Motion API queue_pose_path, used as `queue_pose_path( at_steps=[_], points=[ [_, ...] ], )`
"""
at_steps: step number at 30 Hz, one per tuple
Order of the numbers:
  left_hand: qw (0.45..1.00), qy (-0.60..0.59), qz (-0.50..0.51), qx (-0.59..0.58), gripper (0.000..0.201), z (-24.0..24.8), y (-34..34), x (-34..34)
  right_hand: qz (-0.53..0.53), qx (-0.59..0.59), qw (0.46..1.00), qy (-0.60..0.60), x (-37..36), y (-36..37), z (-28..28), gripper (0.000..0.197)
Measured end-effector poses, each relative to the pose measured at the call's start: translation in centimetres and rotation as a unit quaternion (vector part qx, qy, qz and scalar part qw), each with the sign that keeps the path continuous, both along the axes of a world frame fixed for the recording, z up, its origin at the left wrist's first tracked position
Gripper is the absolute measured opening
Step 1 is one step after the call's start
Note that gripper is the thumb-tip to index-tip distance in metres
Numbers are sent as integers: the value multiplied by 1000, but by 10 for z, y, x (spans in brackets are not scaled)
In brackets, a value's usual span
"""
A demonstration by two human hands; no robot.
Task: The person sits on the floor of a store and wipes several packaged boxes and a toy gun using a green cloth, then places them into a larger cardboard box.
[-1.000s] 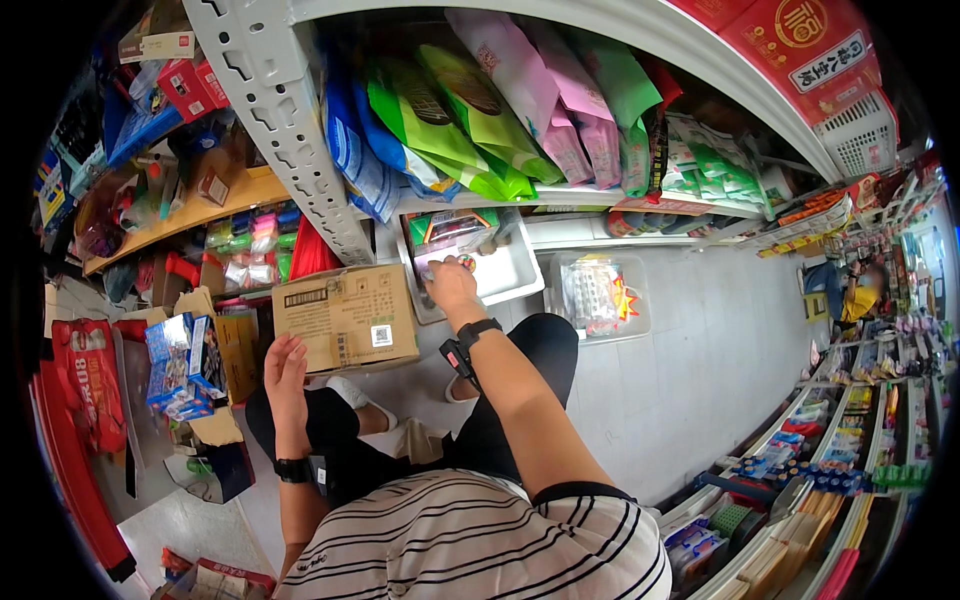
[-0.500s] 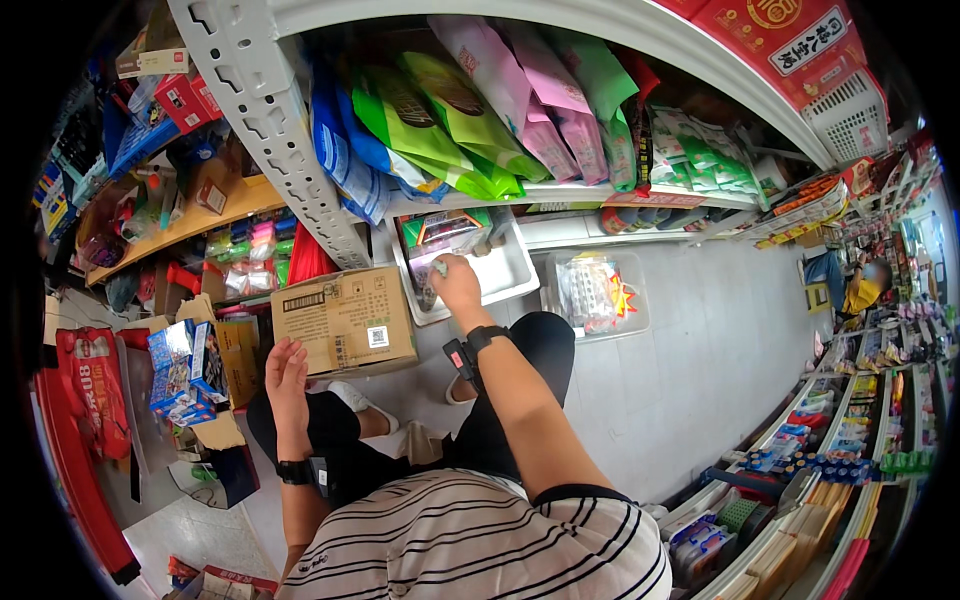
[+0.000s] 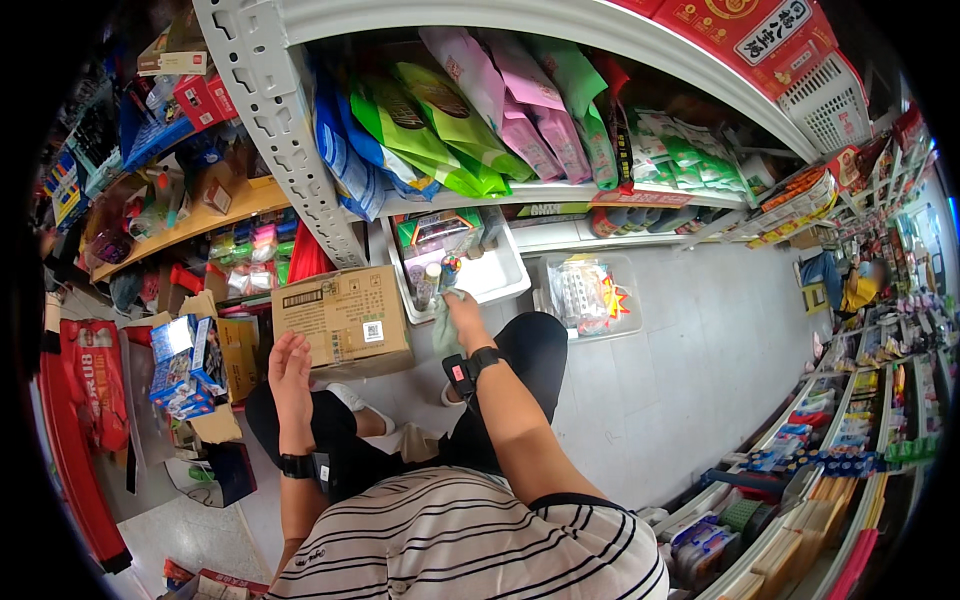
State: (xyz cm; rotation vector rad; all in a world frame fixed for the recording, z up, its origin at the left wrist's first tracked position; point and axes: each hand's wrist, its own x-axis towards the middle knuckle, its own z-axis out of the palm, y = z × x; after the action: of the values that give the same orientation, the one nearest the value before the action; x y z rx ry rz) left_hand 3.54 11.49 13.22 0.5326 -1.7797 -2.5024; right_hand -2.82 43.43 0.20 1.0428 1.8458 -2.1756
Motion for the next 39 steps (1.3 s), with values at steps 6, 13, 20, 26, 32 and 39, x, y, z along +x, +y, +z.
queue_pose_path(
  at_steps=[6, 13, 20, 26, 32, 39],
  points=[
    [1000, 10, -15, 4, 34, 4, 0, 7, 23, -49, 998, -31, 3, -4, -23, 34],
    [1000, 3, -4, 30, 32, -1, -3, 13, 18, -120, 992, -33, 2, -18, -16, 35],
    [999, -7, 7, 31, 32, -3, -8, 11, 31, -124, 986, -111, -21, -18, -26, 42],
    [1000, -15, 6, 11, 33, -7, -13, 9, 54, -138, 984, -99, -25, -23, -20, 51],
    [1000, -22, 7, 18, 33, -14, -12, 4, 67, -111, 990, -61, -29, -23, -33, 44],
    [999, -17, -2, -30, 33, -29, -15, 3, 119, -131, 980, -94, -25, -16, -24, 40]
  ],
)
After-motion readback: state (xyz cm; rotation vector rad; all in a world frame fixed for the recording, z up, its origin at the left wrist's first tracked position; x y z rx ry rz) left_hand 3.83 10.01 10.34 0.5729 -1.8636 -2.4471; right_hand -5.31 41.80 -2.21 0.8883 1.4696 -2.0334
